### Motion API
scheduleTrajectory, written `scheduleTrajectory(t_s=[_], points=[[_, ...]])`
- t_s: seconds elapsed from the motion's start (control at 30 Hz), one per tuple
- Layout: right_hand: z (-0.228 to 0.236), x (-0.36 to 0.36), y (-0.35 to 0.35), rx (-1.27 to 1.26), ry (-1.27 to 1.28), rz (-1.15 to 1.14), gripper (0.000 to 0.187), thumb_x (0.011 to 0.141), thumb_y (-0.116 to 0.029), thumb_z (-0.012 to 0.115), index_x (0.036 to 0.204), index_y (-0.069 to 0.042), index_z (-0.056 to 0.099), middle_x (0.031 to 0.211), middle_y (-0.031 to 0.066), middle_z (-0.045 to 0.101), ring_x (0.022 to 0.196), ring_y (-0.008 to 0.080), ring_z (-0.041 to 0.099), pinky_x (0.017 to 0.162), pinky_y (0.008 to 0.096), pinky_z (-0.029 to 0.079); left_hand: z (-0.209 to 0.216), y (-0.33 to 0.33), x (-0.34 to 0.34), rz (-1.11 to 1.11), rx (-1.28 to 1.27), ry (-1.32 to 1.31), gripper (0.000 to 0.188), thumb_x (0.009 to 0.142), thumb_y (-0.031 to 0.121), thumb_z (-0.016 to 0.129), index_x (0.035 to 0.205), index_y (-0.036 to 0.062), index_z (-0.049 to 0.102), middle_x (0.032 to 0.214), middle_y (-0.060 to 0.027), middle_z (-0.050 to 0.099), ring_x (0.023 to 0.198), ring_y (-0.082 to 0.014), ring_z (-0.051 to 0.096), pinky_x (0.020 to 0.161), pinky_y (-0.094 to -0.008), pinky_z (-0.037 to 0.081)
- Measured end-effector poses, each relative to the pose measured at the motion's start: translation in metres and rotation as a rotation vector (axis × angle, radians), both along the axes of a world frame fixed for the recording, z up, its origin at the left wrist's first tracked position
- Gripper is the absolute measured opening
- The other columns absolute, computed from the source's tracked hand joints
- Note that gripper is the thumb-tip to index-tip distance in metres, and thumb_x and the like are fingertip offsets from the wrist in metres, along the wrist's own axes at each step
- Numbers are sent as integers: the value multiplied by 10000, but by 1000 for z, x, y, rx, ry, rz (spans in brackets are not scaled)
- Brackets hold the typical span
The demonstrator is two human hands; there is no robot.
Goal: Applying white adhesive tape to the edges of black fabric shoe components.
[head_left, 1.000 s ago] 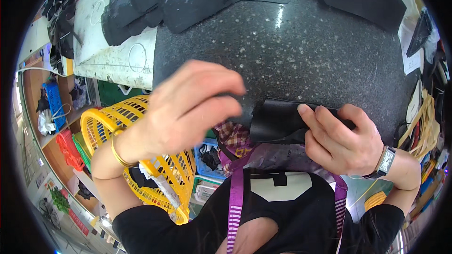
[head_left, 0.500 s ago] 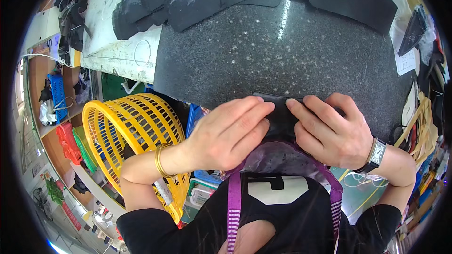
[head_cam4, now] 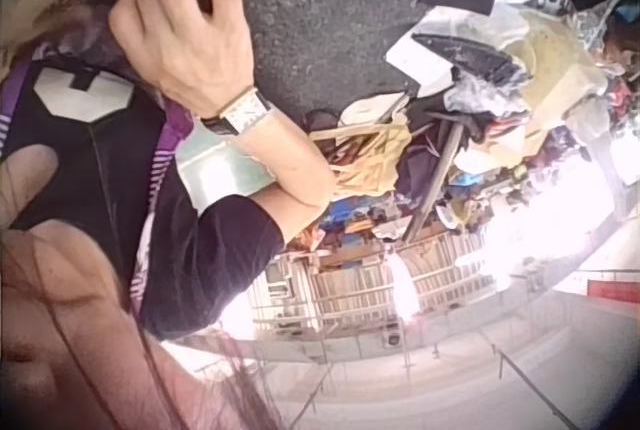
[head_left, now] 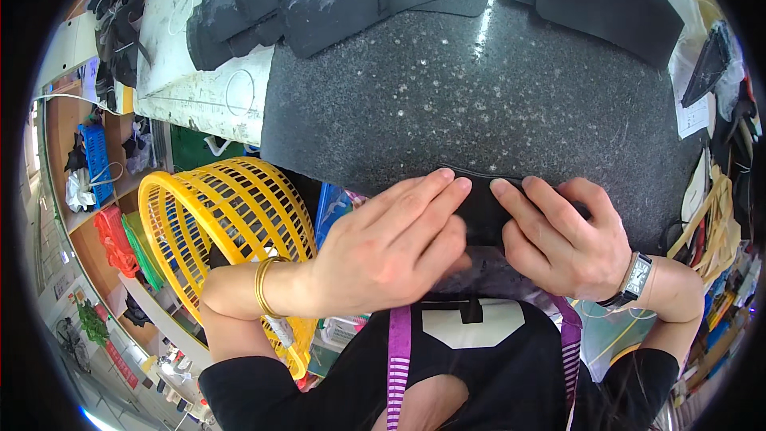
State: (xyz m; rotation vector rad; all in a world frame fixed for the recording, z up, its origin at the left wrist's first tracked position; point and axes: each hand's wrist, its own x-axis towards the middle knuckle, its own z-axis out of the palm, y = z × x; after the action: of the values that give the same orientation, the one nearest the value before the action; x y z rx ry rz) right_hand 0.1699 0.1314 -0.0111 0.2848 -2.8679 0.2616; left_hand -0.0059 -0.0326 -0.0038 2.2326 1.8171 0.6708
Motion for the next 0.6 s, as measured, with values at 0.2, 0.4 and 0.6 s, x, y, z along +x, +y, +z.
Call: scheduleTrajectory(t_s=[0.2,0.4,0.6], points=[[-8,-3,6,-147,102,11,204,697,-160,627,879,-78,581,972,85,657,957,222,608,716,337,487,-12,20,22,76,5,-15,572,671,169,677,1168,-97,584,1097,-170,589,976,-330,591,804,-373,547],[-15,7,40,-456,65,-90,365,582,-127,653,929,-48,570,969,123,634,830,289,610,615,349,497,-19,16,33,145,70,85,461,610,44,633,1055,-69,679,1078,-147,610,960,-277,604,766,-314,553],[-12,1,61,-119,158,392,154,688,-117,641,828,-78,587,872,103,647,732,133,566,530,201,427,-14,16,35,126,20,148,427,621,61,633,1035,-5,712,1072,-90,636,960,-243,594,752,-276,552]])
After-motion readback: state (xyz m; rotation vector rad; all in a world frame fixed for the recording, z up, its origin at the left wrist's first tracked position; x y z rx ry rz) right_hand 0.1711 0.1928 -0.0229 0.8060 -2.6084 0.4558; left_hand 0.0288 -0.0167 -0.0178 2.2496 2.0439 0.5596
